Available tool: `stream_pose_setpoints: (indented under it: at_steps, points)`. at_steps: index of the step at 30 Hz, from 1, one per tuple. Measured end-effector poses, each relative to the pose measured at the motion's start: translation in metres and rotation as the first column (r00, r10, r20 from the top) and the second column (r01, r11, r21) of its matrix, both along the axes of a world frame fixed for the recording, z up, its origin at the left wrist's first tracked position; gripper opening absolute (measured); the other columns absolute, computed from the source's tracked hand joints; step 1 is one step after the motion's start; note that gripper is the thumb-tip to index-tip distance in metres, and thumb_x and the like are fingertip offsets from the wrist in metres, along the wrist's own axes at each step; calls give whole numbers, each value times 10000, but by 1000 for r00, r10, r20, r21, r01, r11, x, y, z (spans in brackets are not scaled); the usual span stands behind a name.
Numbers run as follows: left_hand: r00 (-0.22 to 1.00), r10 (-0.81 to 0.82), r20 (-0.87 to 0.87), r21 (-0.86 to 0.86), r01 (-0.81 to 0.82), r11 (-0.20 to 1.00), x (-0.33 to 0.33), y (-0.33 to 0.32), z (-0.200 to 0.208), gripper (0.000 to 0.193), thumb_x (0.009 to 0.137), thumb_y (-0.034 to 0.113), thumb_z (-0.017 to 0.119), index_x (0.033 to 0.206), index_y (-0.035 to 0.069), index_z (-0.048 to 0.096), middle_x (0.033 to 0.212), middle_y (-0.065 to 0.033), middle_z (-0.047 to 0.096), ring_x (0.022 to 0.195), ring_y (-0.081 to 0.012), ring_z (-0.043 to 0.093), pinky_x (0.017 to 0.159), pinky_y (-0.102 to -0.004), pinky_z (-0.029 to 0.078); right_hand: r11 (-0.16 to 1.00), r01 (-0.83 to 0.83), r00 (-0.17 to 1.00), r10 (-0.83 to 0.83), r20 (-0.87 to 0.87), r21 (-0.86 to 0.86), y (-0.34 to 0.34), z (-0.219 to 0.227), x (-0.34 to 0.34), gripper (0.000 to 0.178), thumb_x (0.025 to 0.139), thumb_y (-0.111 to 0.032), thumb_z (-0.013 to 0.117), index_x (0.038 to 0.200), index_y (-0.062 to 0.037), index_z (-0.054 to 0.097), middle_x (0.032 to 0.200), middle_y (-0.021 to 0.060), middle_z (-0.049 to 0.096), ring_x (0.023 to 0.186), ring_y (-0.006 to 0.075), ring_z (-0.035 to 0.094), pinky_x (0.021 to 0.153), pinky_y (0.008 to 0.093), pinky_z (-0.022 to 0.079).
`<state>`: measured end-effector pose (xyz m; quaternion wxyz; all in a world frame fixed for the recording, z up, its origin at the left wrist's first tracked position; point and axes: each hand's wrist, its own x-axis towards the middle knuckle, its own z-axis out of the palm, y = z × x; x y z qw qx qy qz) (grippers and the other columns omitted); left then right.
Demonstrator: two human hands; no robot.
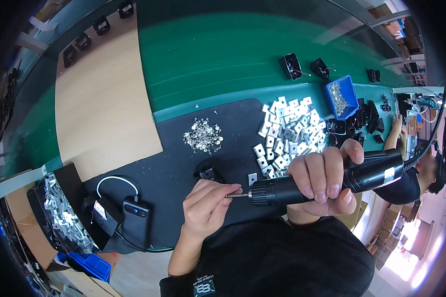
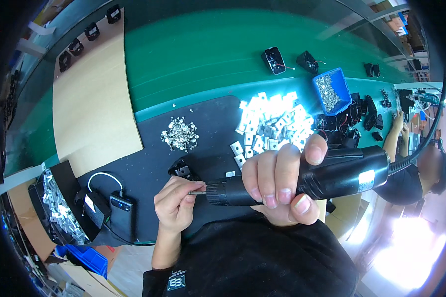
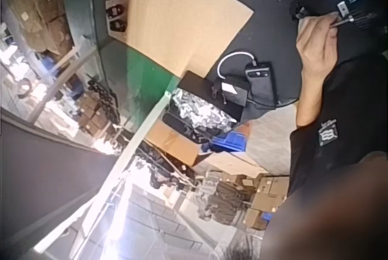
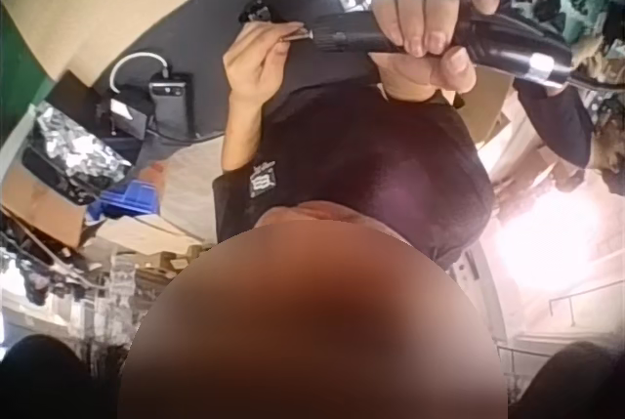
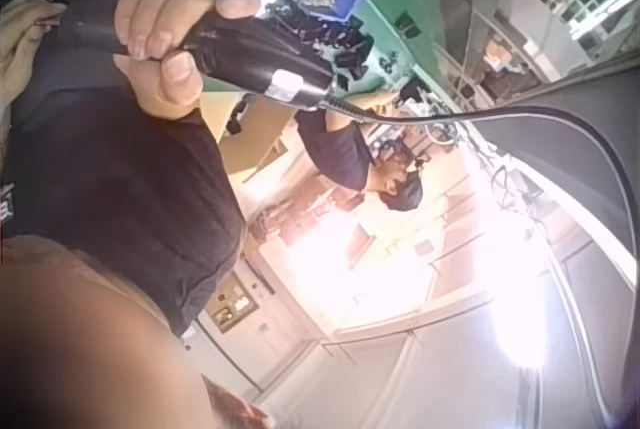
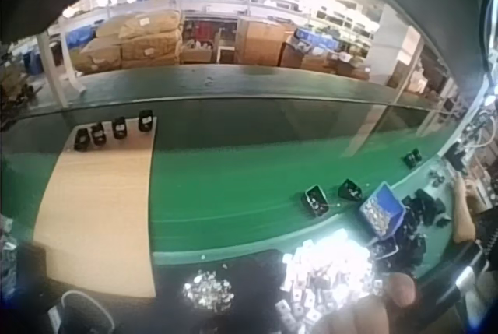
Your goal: The person uses a handheld electric screwdriver to fasten screws into small black electronic enclosures. They pick up each unit, drive screws into the casing, and place the finished unit on a cardboard sheet to the left. The workspace is organized with piles of screws and metal brackets.
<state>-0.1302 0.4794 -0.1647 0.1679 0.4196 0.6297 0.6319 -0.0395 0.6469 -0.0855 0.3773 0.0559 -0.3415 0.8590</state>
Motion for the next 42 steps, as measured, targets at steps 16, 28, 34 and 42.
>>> stream_pose_setpoints:
  at_steps: [16,28,34,42]
  points:
    - [897,52,-438,-450,-269,851,-13,-21,-23,806,485,229,845,1200,40,526,1116,-111,565,1015,-302,521,871,-410,356,989,4,981,-32,192,145,-23,-43,-24,412,765,-21,632,1094,-113,402,715,21,510,598,140,503,591,306,446]
    - [924,90,-373,-455,-267,850,-14,-21,-20,692,531,236,818,1166,90,586,1042,-41,564,909,-214,509,814,-374,337,962,-31,979,-25,200,271,-27,-52,-28,401,739,51,593,1077,-71,416,720,48,532,626,153,542,623,319,477]
    - [941,66,-333,-446,-219,868,-20,-16,-16,682,529,243,816,1157,89,599,1036,-36,579,910,-211,515,806,-369,341,912,-78,993,35,113,402,-24,-52,-35,375,670,114,625,967,-55,469,734,62,556,611,172,554,587,321,477]
    - [945,44,-325,-434,-190,881,-24,-15,-16,690,525,237,817,1157,73,594,1034,-66,575,925,-248,527,822,-385,378,902,-117,987,59,150,416,-26,-55,-43,318,785,4,640,967,-120,409,720,5,505,617,137,520,575,283,447]
